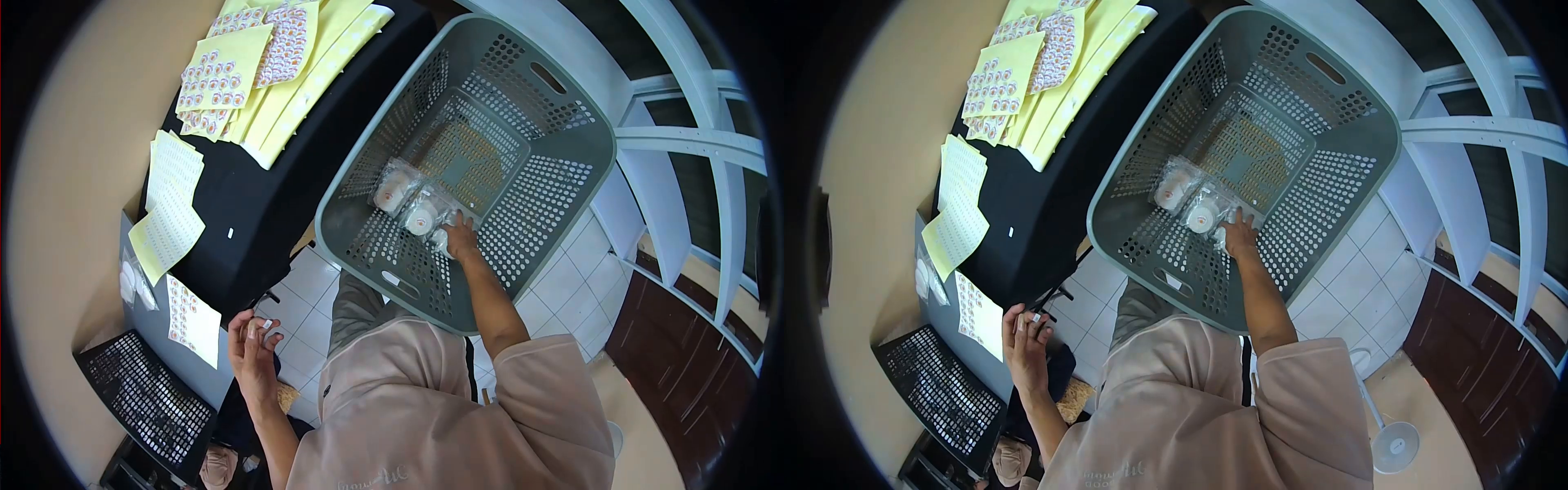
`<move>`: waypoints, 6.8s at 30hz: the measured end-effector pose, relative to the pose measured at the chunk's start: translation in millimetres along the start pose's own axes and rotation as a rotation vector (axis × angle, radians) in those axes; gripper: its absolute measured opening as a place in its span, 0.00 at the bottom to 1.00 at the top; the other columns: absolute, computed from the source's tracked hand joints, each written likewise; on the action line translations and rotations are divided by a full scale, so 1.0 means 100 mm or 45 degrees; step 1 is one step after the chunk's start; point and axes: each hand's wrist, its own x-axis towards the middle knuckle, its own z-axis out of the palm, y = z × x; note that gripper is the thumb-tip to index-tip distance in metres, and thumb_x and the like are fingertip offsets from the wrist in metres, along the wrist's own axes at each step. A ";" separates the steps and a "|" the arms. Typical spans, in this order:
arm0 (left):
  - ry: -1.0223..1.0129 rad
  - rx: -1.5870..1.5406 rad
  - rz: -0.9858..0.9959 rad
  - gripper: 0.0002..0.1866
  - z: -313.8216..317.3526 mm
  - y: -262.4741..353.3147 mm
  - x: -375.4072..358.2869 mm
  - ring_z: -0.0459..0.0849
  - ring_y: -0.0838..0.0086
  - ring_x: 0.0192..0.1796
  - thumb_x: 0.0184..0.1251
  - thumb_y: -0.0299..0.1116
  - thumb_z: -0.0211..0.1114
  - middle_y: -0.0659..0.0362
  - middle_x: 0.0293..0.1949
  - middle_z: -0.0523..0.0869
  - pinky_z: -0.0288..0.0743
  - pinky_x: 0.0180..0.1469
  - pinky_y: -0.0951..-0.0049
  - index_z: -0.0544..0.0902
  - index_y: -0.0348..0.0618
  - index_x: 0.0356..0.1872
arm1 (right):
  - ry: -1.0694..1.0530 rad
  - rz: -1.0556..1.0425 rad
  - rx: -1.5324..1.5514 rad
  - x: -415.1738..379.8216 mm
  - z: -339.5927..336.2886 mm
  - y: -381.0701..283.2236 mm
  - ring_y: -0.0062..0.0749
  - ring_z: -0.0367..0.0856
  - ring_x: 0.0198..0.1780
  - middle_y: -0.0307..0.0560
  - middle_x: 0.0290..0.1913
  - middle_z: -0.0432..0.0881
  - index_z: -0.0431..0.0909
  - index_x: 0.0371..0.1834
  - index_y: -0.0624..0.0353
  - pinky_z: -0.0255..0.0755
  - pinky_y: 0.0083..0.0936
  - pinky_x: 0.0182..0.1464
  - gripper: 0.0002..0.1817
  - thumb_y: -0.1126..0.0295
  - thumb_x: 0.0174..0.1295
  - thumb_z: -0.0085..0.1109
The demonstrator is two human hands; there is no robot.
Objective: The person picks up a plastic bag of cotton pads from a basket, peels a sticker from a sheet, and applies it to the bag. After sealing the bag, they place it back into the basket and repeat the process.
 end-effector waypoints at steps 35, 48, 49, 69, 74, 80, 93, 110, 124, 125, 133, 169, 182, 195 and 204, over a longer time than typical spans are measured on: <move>0.371 -0.449 0.454 0.16 -1.78 0.59 0.17 0.83 0.67 0.47 0.71 0.31 0.59 0.58 0.41 0.81 0.76 0.43 0.71 0.73 0.38 0.56 | 0.635 -0.187 1.261 -0.16 -1.74 -0.56 0.23 0.76 0.26 0.39 0.29 0.79 0.77 0.47 0.59 0.70 0.22 0.23 0.09 0.73 0.65 0.55; 0.481 -0.619 0.511 0.14 -3.03 0.34 0.30 0.83 0.73 0.46 0.70 0.27 0.58 0.57 0.42 0.82 0.76 0.42 0.75 0.74 0.37 0.55 | -0.021 -1.051 1.033 -2.01 -2.10 -5.41 0.18 0.79 0.26 0.43 0.29 0.84 0.79 0.38 0.65 0.67 0.13 0.22 0.09 0.71 0.60 0.66; 0.494 -0.631 0.516 0.14 -3.11 0.32 0.31 0.83 0.74 0.46 0.70 0.27 0.58 0.57 0.41 0.82 0.76 0.41 0.75 0.74 0.36 0.55 | -0.016 -1.109 0.935 -2.12 -2.06 -5.73 0.20 0.79 0.25 0.45 0.29 0.84 0.79 0.37 0.66 0.70 0.15 0.24 0.10 0.71 0.59 0.67; 0.532 -0.707 0.537 0.14 -3.68 0.18 0.38 0.83 0.69 0.47 0.71 0.29 0.57 0.57 0.42 0.82 0.76 0.42 0.72 0.73 0.38 0.55 | 0.312 -0.937 0.060 -1.21 -1.52 -7.80 0.53 0.82 0.52 0.63 0.51 0.81 0.72 0.55 0.67 0.76 0.38 0.54 0.42 0.58 0.37 0.80; 0.602 -0.624 0.562 0.13 -3.76 0.34 0.49 0.83 0.70 0.48 0.71 0.30 0.58 0.57 0.42 0.81 0.76 0.42 0.74 0.75 0.38 0.53 | 0.523 -0.706 0.145 -1.71 -1.57 -7.87 0.55 0.81 0.53 0.57 0.46 0.84 0.75 0.52 0.64 0.76 0.40 0.54 0.32 0.62 0.43 0.77; 0.672 -0.419 0.617 0.13 -3.92 0.53 0.69 0.81 0.71 0.51 0.73 0.32 0.57 0.55 0.49 0.80 0.78 0.44 0.73 0.76 0.36 0.52 | 0.799 -1.244 0.233 -1.22 -1.25 -7.93 0.44 0.84 0.45 0.53 0.38 0.84 0.73 0.49 0.63 0.78 0.35 0.46 0.24 0.72 0.48 0.71; 0.329 -0.878 0.859 0.24 -3.53 0.85 0.88 0.80 0.73 0.52 0.70 0.38 0.63 0.53 0.51 0.81 0.73 0.56 0.73 0.73 0.32 0.60 | -0.410 -1.582 1.032 -3.00 -2.36 -7.04 0.24 0.83 0.37 0.47 0.38 0.82 0.70 0.51 0.67 0.76 0.19 0.36 0.19 0.77 0.58 0.64; 0.550 -0.744 0.954 0.21 -3.05 1.18 0.57 0.75 0.78 0.49 0.74 0.44 0.53 0.56 0.45 0.81 0.69 0.51 0.78 0.76 0.34 0.52 | 0.038 -1.722 1.295 -3.33 -2.01 -6.43 0.22 0.79 0.42 0.46 0.40 0.83 0.85 0.40 0.68 0.73 0.18 0.45 0.07 0.78 0.59 0.65; 0.650 -0.637 0.962 0.21 -3.01 1.09 0.59 0.76 0.77 0.48 0.73 0.43 0.53 0.56 0.48 0.80 0.69 0.52 0.76 0.77 0.33 0.51 | -0.060 -1.705 1.221 -3.43 -1.88 -6.35 0.28 0.80 0.53 0.54 0.53 0.83 0.76 0.59 0.68 0.70 0.23 0.58 0.17 0.72 0.71 0.50; 0.648 -0.624 0.960 0.21 -3.02 1.11 0.60 0.76 0.77 0.48 0.73 0.43 0.52 0.56 0.49 0.79 0.69 0.52 0.76 0.76 0.33 0.52 | -0.041 -1.717 1.241 -3.43 -1.88 -6.36 0.27 0.79 0.52 0.54 0.53 0.83 0.76 0.60 0.68 0.70 0.23 0.57 0.17 0.71 0.72 0.50; 0.576 -0.735 0.879 0.22 -2.96 1.06 0.70 0.76 0.78 0.45 0.74 0.45 0.52 0.57 0.45 0.80 0.70 0.49 0.77 0.75 0.34 0.53 | 0.021 -1.785 1.098 -3.45 -1.84 -6.37 0.22 0.79 0.45 0.51 0.46 0.85 0.75 0.61 0.65 0.72 0.18 0.49 0.18 0.68 0.73 0.48; 0.293 -1.003 0.708 0.20 -2.92 1.18 0.60 0.79 0.80 0.43 0.76 0.42 0.51 0.57 0.43 0.82 0.73 0.44 0.77 0.78 0.34 0.53 | -0.088 -1.961 0.752 -3.24 -2.16 -6.24 0.31 0.80 0.56 0.56 0.57 0.81 0.74 0.61 0.67 0.71 0.24 0.59 0.23 0.84 0.61 0.48; 0.529 -0.671 0.853 0.20 -3.03 0.97 0.68 0.79 0.77 0.43 0.76 0.42 0.49 0.57 0.42 0.80 0.73 0.46 0.76 0.76 0.35 0.53 | -0.471 -1.646 1.130 -3.14 -2.21 -6.22 0.33 0.82 0.51 0.54 0.50 0.83 0.75 0.56 0.71 0.74 0.26 0.55 0.17 0.78 0.65 0.57; 0.653 0.236 1.280 0.21 -3.45 1.20 0.56 0.70 0.65 0.58 0.70 0.46 0.56 0.49 0.56 0.71 0.67 0.58 0.63 0.81 0.35 0.43 | -0.393 -1.621 0.997 -3.26 -2.50 -6.17 0.18 0.75 0.33 0.39 0.31 0.80 0.80 0.36 0.68 0.71 0.18 0.38 0.04 0.77 0.62 0.60; 0.318 0.414 1.410 0.09 -3.20 1.61 0.63 0.65 0.63 0.49 0.62 0.35 0.66 0.54 0.43 0.69 0.61 0.56 0.61 0.83 0.40 0.30 | -0.245 -1.888 0.759 -3.37 -2.45 -6.24 0.21 0.75 0.31 0.43 0.28 0.78 0.77 0.33 0.67 0.70 0.20 0.35 0.05 0.76 0.62 0.59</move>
